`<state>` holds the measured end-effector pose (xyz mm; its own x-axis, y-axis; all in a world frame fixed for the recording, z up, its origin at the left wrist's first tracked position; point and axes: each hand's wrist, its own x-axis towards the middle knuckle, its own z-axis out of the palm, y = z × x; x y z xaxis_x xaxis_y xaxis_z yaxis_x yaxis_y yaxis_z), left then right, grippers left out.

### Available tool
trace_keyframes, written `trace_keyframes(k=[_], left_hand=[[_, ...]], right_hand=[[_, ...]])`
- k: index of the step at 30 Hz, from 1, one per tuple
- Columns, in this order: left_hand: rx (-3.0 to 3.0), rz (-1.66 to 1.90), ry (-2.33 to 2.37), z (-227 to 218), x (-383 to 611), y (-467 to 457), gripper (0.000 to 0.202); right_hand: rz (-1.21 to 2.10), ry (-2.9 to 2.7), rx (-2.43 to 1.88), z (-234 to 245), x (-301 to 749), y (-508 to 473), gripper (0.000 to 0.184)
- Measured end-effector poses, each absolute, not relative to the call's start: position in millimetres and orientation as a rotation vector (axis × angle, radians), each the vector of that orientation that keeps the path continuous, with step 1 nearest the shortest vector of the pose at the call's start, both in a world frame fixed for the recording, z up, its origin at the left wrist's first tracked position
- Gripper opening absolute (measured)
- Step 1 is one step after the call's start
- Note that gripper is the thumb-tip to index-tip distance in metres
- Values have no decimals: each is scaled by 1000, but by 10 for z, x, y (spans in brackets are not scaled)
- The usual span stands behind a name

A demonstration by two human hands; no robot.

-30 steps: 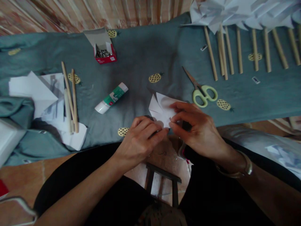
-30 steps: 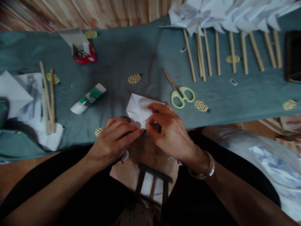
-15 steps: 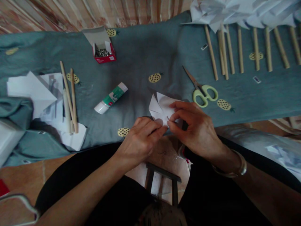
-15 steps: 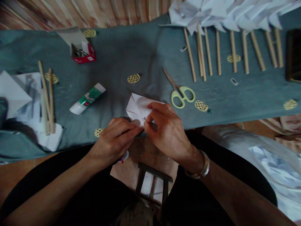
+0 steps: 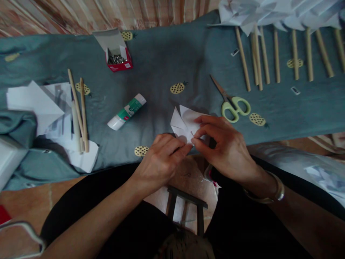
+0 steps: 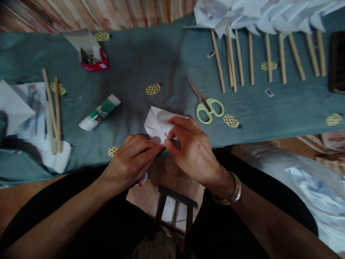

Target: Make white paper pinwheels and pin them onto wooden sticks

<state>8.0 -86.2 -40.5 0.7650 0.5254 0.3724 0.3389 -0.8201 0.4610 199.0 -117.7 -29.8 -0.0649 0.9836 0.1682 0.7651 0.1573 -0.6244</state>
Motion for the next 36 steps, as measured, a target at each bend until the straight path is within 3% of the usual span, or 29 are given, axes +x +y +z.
trace_keyframes(k=[7,36], left_hand=[[2609,708,654,-422,73,-877,21],[2731,626,728,-368,73,-873,12]], right_hand=[[518,-1901,-1641,-307,2016,-1182,3],[162,-2264,-1359,-544,1858,-1325,34]])
